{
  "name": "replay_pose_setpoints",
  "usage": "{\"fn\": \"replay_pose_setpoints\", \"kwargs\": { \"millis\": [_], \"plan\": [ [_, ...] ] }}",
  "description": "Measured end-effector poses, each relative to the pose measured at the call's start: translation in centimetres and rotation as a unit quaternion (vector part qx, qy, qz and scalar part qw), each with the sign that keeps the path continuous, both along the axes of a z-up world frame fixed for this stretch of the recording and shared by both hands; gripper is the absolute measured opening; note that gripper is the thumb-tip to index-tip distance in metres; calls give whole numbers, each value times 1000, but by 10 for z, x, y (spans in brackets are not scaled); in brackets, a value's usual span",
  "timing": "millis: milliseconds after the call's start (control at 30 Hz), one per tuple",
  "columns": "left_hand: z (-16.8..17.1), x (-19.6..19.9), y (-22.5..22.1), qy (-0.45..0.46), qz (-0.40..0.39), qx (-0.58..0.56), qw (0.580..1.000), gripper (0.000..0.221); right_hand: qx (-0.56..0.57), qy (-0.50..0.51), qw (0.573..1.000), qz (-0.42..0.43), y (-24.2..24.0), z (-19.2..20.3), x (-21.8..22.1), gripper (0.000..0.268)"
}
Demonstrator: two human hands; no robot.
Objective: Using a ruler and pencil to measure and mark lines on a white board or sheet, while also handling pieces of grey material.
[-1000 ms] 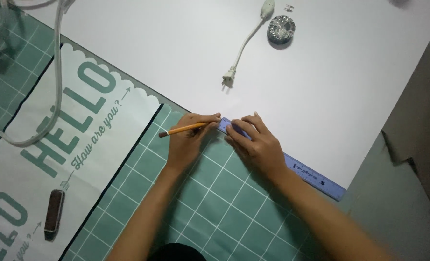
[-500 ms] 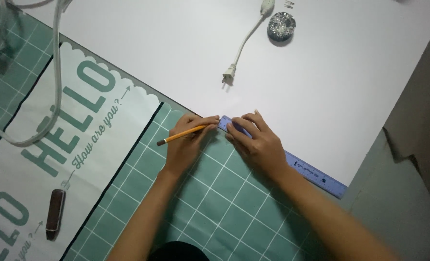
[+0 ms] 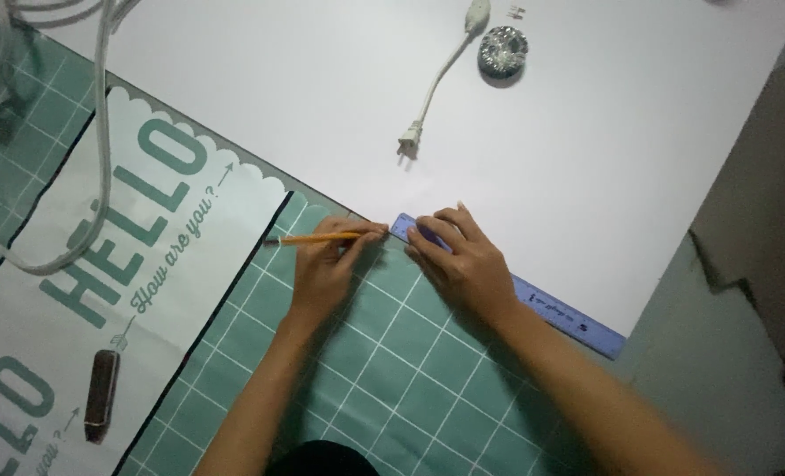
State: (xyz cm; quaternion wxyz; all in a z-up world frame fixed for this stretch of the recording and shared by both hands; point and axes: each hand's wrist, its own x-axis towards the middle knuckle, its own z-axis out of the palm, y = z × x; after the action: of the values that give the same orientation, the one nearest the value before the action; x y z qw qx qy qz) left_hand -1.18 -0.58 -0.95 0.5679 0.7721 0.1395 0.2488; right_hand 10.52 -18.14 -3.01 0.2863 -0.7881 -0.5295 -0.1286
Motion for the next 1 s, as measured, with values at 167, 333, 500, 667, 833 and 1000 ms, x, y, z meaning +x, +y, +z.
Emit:
{"fn": "replay_pose_setpoints", "kwargs": {
  "millis": [167, 333, 500, 667, 833, 1000],
  "plan": [
    [0, 7, 3, 35, 46, -17, 998, 7, 9, 25, 1000, -3, 0, 3, 1, 22],
    [25, 27, -1, 33, 53, -6, 998, 20, -14, 106, 994, 13, -2, 18, 6, 28],
    [33, 53, -14, -15, 20, 260, 965, 30, 13, 291, 957, -8, 2, 35, 23, 49],
    [46, 68, -24, 40, -26, 372, 927, 15, 84, 517, 848, -79, 16, 54, 43, 39],
    [54, 79, -42, 34, -25, 382, 923, 25, 73, 589, 802, -68, -19, 73, 64, 51],
    [55, 84, -66, 47, -60, 361, 929, 27, 16, 516, 847, -128, -83, 96, 91, 39]
  ]
}}
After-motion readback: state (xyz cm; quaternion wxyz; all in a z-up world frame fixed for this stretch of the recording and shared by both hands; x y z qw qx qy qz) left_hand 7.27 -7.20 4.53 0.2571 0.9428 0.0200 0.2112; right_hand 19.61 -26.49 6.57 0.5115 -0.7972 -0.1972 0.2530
